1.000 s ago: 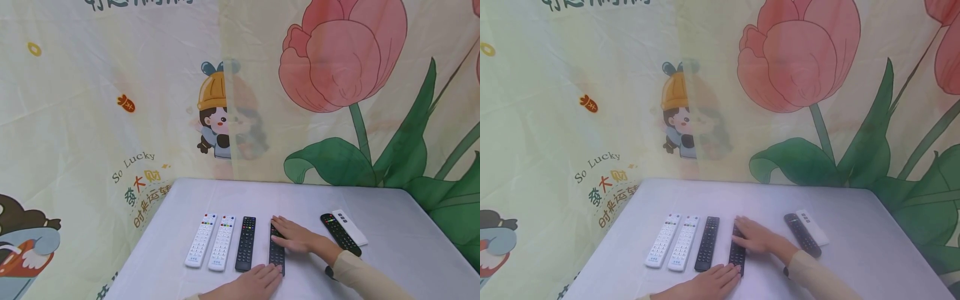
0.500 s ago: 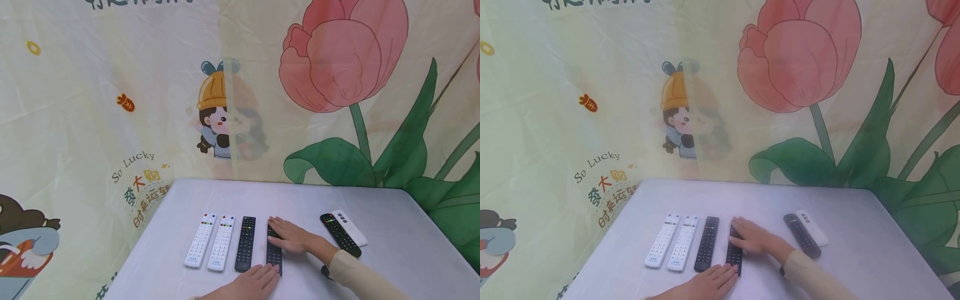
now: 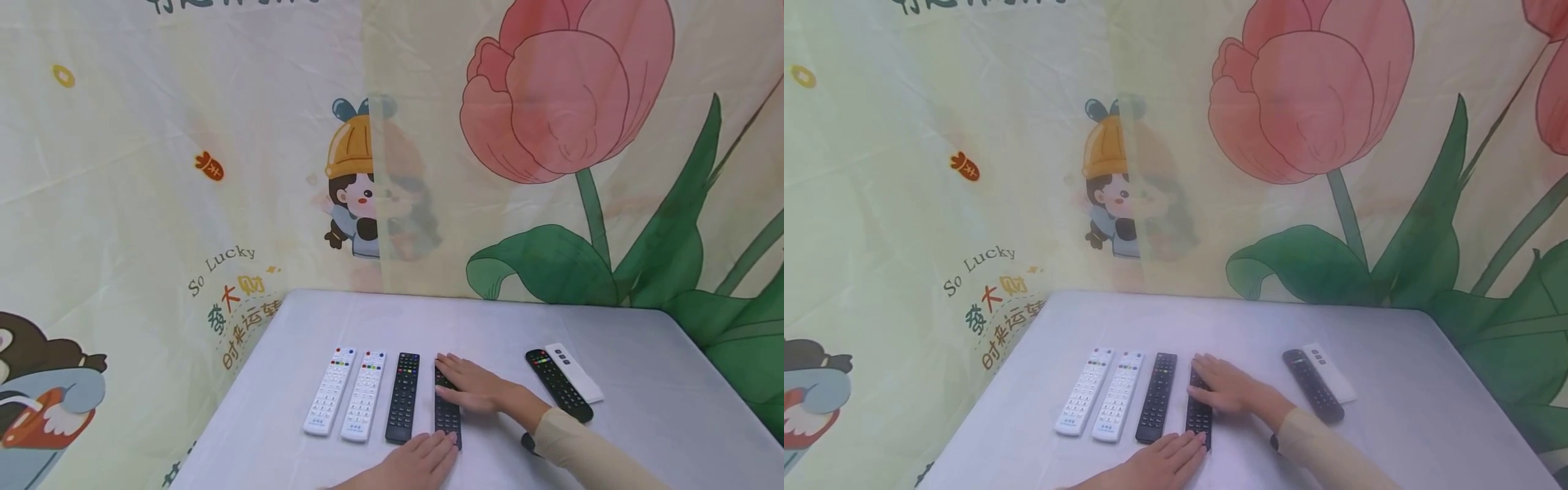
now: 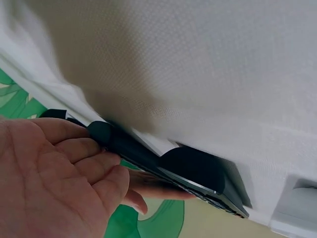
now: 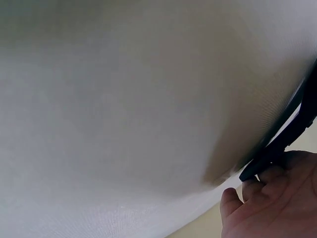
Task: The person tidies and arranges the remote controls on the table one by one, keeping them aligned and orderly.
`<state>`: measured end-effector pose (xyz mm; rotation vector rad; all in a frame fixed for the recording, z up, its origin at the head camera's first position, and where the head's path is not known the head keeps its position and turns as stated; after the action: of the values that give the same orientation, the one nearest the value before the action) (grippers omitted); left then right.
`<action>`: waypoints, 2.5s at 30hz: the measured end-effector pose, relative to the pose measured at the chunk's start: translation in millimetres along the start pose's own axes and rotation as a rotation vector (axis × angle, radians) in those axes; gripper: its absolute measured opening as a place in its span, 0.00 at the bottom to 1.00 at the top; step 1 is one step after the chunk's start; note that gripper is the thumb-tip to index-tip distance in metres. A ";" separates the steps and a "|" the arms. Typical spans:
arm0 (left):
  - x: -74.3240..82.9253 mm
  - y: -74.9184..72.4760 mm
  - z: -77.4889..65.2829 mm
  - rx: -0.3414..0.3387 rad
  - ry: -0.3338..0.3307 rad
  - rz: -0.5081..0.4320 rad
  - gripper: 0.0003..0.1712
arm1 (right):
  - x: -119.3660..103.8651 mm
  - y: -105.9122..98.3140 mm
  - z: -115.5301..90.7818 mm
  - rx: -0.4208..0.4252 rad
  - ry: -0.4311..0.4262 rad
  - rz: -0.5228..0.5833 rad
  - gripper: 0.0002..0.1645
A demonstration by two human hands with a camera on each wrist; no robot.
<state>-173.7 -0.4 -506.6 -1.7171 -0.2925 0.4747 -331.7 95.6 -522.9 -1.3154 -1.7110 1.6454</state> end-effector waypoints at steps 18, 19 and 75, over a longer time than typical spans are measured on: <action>-3.1 3.6 -3.8 -0.031 -0.042 -0.029 0.48 | -0.4 -2.7 -0.7 0.026 -0.019 0.037 0.44; -3.0 3.1 -3.9 -0.024 -0.042 -0.018 0.47 | -0.4 -2.8 -1.1 0.027 -0.019 0.038 0.43; -10.9 5.9 14.0 0.034 0.056 0.061 0.47 | 2.0 -3.1 -10.1 0.063 -0.028 0.061 0.45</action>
<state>-190.2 5.9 -512.8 -1.7069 -0.1908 0.4727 -325.4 103.1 -518.5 -1.3333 -1.6363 1.7455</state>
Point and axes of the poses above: each hand's wrist, its own z-axis towards the middle knuckle, its own y-axis out of the palm, x = y × z, the point moved 8 cm from there along z, towards the middle knuckle, and after that the axes turned 2 degrees about -z, right-handed, at the moved point
